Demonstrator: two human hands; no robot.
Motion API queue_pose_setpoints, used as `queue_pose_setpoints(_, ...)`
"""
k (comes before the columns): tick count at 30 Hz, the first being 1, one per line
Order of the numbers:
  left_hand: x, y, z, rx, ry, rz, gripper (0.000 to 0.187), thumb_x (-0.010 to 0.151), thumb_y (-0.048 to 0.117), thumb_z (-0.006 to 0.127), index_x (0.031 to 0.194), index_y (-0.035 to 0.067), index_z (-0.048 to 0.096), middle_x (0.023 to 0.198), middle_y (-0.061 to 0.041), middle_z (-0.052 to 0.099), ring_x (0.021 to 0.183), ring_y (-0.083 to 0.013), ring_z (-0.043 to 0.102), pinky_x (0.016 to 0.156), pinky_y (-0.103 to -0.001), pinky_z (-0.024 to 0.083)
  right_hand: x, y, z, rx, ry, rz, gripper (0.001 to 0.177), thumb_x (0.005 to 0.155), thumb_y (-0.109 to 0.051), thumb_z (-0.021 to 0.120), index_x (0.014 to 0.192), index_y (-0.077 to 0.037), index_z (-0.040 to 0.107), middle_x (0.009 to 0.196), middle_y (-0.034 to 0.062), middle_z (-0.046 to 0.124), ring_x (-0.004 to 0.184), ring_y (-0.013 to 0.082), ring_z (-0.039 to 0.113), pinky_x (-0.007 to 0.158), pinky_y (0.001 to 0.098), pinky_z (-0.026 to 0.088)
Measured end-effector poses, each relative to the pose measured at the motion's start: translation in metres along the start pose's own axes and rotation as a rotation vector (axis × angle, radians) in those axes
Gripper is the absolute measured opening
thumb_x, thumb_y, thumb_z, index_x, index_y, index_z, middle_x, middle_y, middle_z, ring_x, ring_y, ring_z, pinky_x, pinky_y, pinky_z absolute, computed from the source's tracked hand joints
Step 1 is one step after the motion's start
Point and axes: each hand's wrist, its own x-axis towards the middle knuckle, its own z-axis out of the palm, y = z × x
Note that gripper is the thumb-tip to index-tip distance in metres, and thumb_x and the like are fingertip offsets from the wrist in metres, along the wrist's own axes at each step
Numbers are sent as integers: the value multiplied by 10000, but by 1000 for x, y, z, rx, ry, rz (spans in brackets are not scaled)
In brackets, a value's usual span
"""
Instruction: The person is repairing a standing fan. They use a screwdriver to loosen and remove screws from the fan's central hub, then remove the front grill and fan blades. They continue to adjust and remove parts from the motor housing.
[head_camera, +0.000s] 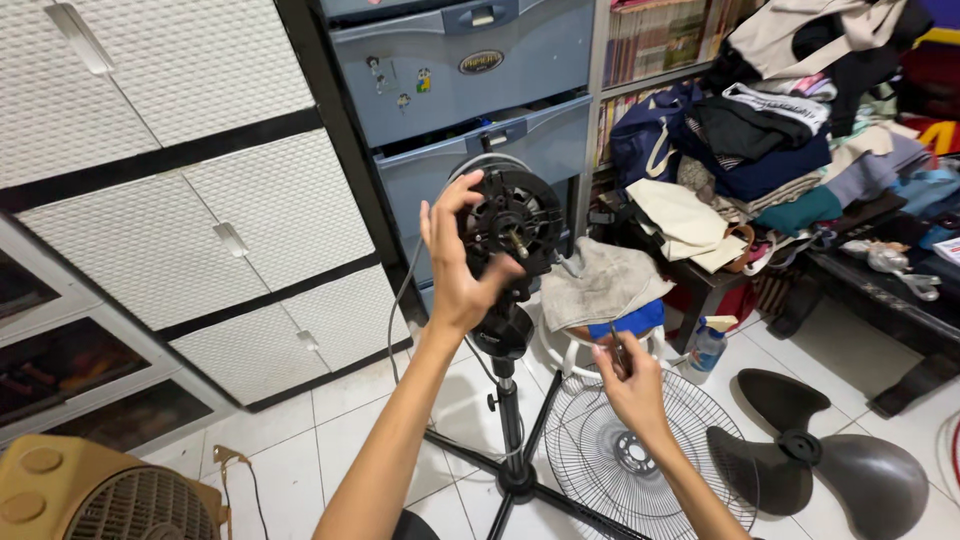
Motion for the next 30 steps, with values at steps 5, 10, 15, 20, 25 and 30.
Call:
queue_pose_setpoints(5, -2, 0, 9, -48, 43, -123, 531, 767, 359, 615, 1183, 107, 403, 1284, -42, 488, 1255, -230, 444, 1136, -546, -35, -15, 56, 1, 63, -71, 162, 159, 777, -143, 611, 838, 2, 588, 536, -39, 423, 483, 37, 303, 422, 208, 232)
queue_pose_setpoints(10, 0, 3, 7, 4, 4, -130, 660, 711, 382, 641, 1254, 109, 382, 1273, -61, 465, 1260, -246, 425, 1109, -563, -55, -27, 88, 0, -48, -112, 244, 181, 759, -167, 610, 834, -3, 596, 540, -39, 487, 468, 50, 330, 419, 218, 266)
queue_pose_setpoints(15, -2, 7, 4, -7, -46, -152, 730, 688, 401, 660, 1280, 108, 349, 1302, -86, 435, 1288, -263, 380, 1093, -573, -77, -28, 110, -7, -11, -134, 241, 180, 757, -166, 616, 809, 6, 607, 513, -26, 461, 470, 52, 338, 420, 231, 266)
queue_pose_setpoints(20, 2, 8, 2, -111, -96, -223, 786, 670, 369, 685, 1297, 100, 294, 1332, -112, 415, 1320, -275, 333, 1066, -563, -90, -27, 126, -7, -36, -164, 269, 175, 753, -162, 623, 808, 4, 613, 522, -31, 431, 481, 52, 322, 429, 223, 250)
queue_pose_setpoints(25, 8, 10, -6, -334, -170, -234, 823, 695, 290, 718, 1314, 63, 225, 1354, -132, 328, 1319, -278, 298, 1116, -439, 186, -27, 133, -6, -37, -199, 278, 171, 740, -163, 626, 798, -3, 609, 525, -36, 460, 471, 42, 358, 425, 203, 266)
queue_pose_setpoints(30, 7, 14, -2, -280, -165, -219, 803, 692, 237, 726, 1307, 50, 245, 1342, -156, 331, 1325, -278, 286, 1117, -378, 205, -26, 139, -5, -70, -213, 290, 185, 738, -176, 638, 795, -2, 607, 514, -24, 467, 463, 50, 353, 420, 213, 260)
